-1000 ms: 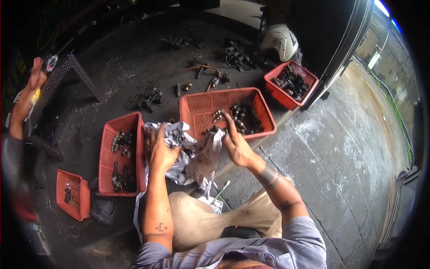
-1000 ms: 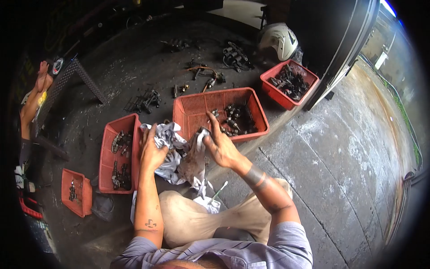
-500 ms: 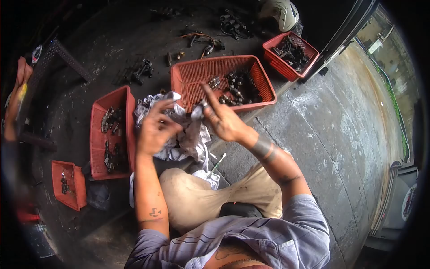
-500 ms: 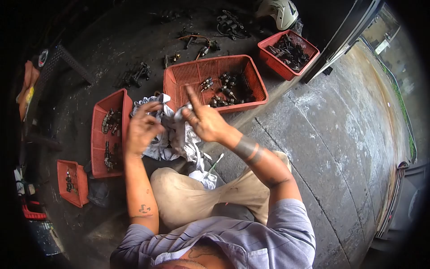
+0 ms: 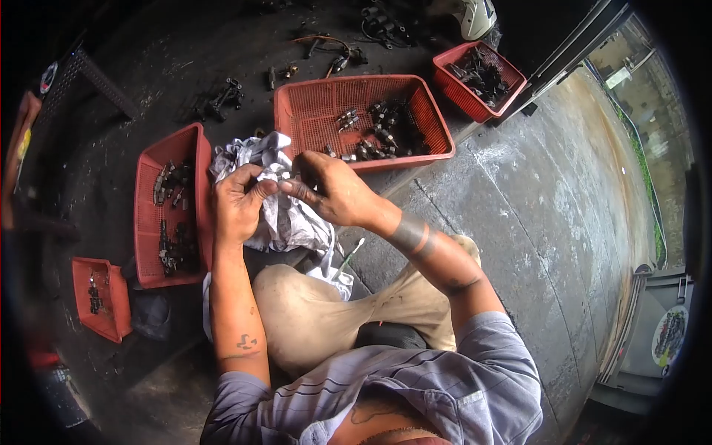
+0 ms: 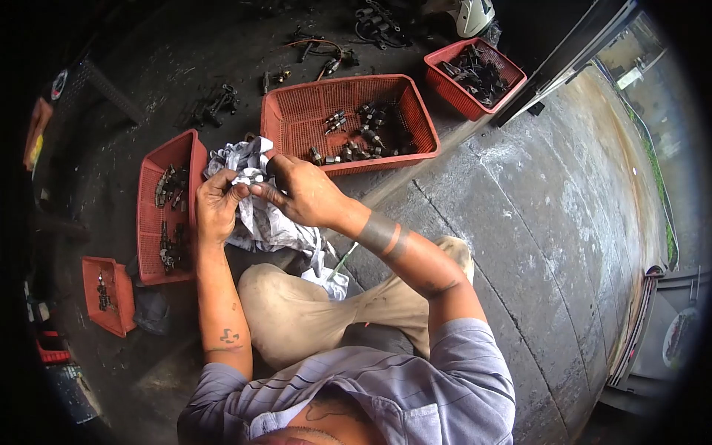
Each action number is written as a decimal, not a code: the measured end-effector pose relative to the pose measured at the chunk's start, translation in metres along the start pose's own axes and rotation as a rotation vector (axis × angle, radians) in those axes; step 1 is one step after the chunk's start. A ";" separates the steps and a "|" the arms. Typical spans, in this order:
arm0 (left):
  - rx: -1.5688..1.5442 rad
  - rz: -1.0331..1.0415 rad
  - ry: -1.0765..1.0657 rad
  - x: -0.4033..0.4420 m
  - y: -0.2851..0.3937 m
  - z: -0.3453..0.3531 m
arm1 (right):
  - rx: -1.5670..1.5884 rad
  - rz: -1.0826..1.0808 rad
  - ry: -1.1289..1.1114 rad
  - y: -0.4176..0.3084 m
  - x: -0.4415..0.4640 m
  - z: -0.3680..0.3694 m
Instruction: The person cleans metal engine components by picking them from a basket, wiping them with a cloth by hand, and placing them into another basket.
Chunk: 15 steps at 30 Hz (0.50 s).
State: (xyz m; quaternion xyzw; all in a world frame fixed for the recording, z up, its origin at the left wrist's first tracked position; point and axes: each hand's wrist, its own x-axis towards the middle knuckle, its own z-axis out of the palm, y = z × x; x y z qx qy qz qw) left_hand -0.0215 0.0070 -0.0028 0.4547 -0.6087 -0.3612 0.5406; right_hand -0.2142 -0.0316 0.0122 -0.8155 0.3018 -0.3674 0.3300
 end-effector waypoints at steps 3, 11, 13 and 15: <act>-0.078 0.040 0.025 -0.004 -0.008 0.000 | -0.057 -0.068 -0.062 0.018 -0.003 0.011; -0.190 -0.018 0.336 0.004 -0.009 0.001 | 0.344 0.104 -0.020 0.007 -0.005 0.038; -0.310 -0.034 0.385 0.005 -0.018 -0.006 | 0.503 0.296 -0.123 0.004 -0.003 0.034; -0.282 -0.050 0.412 0.006 -0.022 -0.006 | 0.576 0.304 -0.107 -0.001 -0.003 0.039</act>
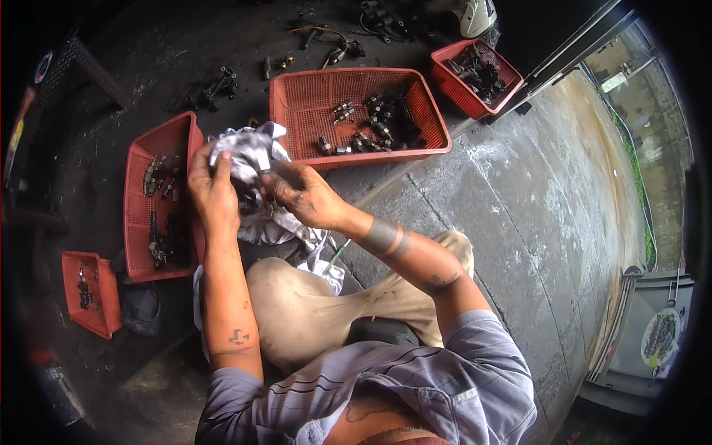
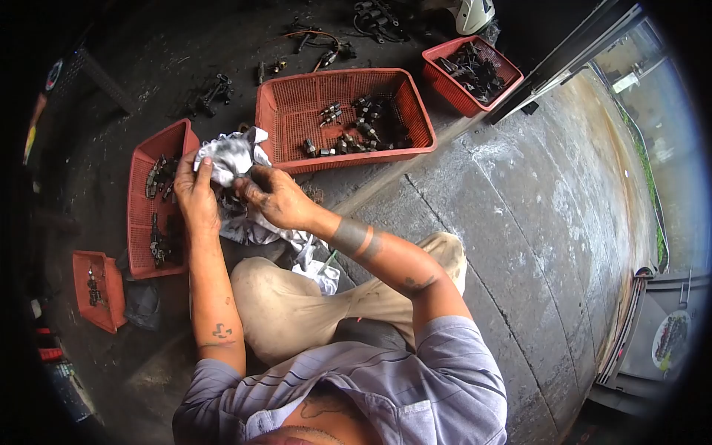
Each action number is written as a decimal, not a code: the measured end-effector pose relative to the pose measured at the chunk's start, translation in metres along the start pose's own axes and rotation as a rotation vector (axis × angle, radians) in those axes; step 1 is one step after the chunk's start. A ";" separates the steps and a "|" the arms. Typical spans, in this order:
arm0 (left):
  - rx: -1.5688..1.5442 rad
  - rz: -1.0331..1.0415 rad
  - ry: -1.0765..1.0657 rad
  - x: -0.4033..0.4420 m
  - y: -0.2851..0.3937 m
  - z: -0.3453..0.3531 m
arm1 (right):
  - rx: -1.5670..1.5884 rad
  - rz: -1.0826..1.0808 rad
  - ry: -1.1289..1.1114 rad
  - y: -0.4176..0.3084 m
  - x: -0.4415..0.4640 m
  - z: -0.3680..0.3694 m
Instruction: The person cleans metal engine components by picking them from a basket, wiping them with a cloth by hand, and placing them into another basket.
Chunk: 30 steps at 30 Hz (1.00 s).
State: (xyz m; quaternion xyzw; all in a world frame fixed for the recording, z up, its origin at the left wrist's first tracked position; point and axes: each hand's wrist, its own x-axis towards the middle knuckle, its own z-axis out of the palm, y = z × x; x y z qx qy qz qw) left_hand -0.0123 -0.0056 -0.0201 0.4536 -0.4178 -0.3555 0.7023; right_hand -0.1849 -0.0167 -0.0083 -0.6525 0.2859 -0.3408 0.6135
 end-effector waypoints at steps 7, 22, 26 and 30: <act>0.209 -0.124 -0.472 -0.023 0.034 0.027 | -0.057 -0.189 0.193 -0.012 0.012 -0.024; -0.046 0.577 -0.651 -0.066 0.113 0.042 | -1.868 0.300 -0.026 0.052 0.001 -0.234; -0.076 0.861 -0.684 -0.068 0.139 0.048 | -1.511 -0.033 -0.396 0.091 0.021 -0.278; 0.024 0.961 -0.652 -0.067 0.151 0.045 | -1.641 0.430 -0.788 0.064 0.044 -0.260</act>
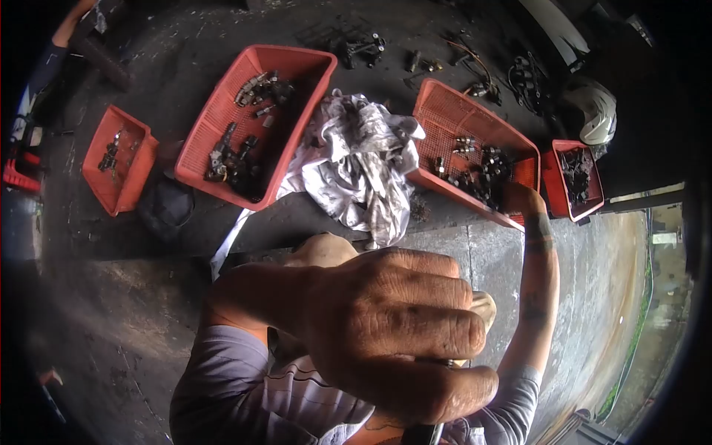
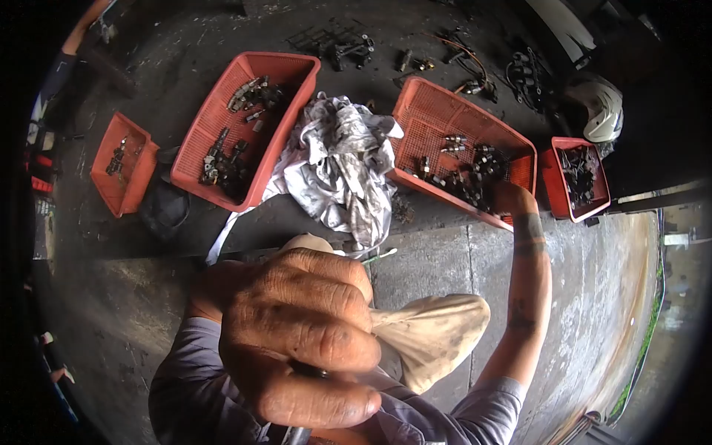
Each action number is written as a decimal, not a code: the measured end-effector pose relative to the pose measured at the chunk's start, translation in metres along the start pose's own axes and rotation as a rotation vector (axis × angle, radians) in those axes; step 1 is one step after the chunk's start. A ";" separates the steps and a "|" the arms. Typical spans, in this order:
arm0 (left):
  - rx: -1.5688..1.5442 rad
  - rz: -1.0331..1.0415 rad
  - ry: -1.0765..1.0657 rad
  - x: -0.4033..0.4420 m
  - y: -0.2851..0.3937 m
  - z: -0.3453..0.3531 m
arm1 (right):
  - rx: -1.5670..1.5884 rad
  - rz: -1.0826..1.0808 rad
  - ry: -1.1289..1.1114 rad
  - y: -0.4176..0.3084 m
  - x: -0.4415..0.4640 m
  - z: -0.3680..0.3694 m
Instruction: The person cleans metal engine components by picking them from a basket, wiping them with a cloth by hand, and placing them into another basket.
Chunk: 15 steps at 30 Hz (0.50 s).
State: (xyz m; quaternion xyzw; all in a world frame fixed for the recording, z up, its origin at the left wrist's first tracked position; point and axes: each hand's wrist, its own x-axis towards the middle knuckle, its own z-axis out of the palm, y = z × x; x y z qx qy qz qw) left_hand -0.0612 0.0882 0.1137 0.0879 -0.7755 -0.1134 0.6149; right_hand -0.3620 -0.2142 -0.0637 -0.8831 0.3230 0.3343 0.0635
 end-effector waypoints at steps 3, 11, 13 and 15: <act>0.053 -0.038 -0.045 0.003 0.001 -0.010 | -0.079 0.330 0.343 -0.042 -0.031 -0.010; 0.191 -0.020 0.045 -0.002 0.010 -0.032 | -0.103 0.252 0.399 -0.029 -0.016 0.008; 0.292 -0.139 0.088 -0.008 0.007 -0.053 | -0.081 0.207 0.419 -0.023 -0.020 0.009; 0.596 -0.388 0.127 -0.023 -0.018 -0.086 | -0.054 0.175 0.440 -0.024 -0.021 0.008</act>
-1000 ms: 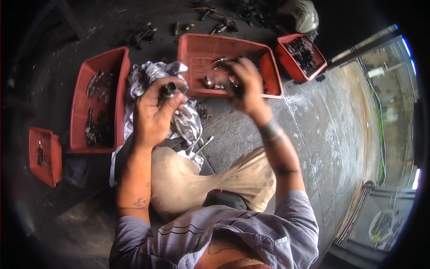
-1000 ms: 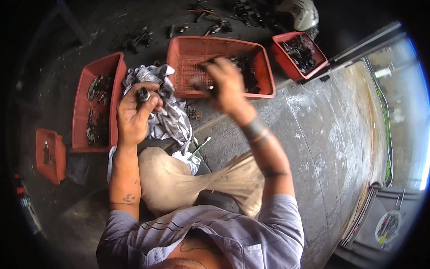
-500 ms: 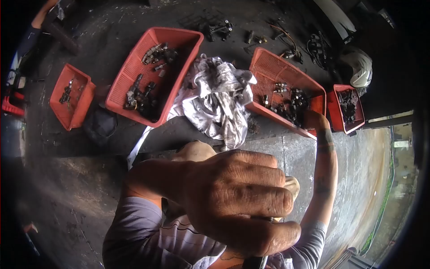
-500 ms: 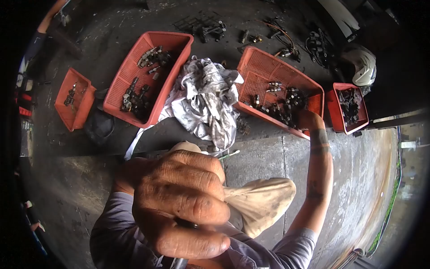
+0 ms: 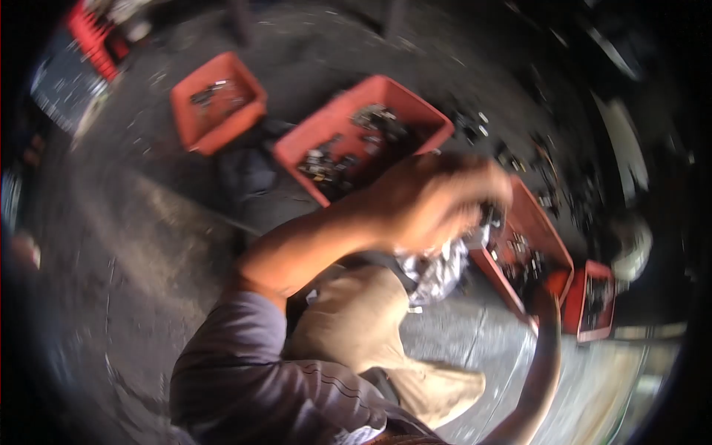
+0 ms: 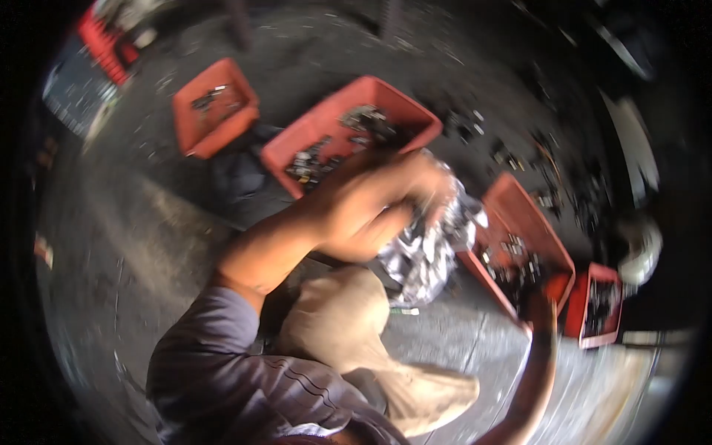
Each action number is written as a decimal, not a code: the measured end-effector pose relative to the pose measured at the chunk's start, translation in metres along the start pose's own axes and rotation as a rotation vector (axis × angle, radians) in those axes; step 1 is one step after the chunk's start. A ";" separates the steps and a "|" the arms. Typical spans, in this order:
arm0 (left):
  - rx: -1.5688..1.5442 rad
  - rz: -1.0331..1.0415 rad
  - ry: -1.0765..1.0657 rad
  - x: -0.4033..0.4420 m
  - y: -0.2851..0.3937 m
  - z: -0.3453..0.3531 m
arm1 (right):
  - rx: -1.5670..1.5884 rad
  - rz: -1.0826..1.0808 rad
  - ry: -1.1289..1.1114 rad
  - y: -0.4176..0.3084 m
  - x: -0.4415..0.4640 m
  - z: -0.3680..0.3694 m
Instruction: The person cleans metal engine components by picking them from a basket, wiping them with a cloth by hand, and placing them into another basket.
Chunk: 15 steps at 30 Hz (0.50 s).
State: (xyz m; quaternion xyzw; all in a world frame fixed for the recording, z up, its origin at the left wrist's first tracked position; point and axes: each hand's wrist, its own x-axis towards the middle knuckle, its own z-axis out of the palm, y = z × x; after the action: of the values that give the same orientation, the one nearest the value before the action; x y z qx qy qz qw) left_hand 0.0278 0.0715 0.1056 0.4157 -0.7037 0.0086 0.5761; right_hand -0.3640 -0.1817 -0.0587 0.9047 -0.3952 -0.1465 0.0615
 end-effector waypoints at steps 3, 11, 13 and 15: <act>0.310 -0.627 0.080 -0.011 -0.086 -0.027 | 0.018 -0.010 0.018 -0.003 -0.001 -0.002; 0.568 -1.167 -0.001 -0.079 -0.211 -0.050 | 0.054 -0.002 0.062 -0.015 -0.006 -0.012; 0.565 -1.065 0.008 -0.088 -0.224 -0.029 | 0.072 -0.009 0.076 -0.016 -0.006 -0.015; 0.556 -0.928 0.007 -0.081 -0.208 -0.005 | 0.086 -0.005 0.077 -0.017 -0.008 -0.016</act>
State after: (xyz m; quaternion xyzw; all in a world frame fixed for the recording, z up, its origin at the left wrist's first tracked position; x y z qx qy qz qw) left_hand 0.1549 -0.0158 -0.0561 0.8195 -0.4156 -0.0595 0.3901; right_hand -0.3525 -0.1640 -0.0455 0.9126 -0.3961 -0.0944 0.0373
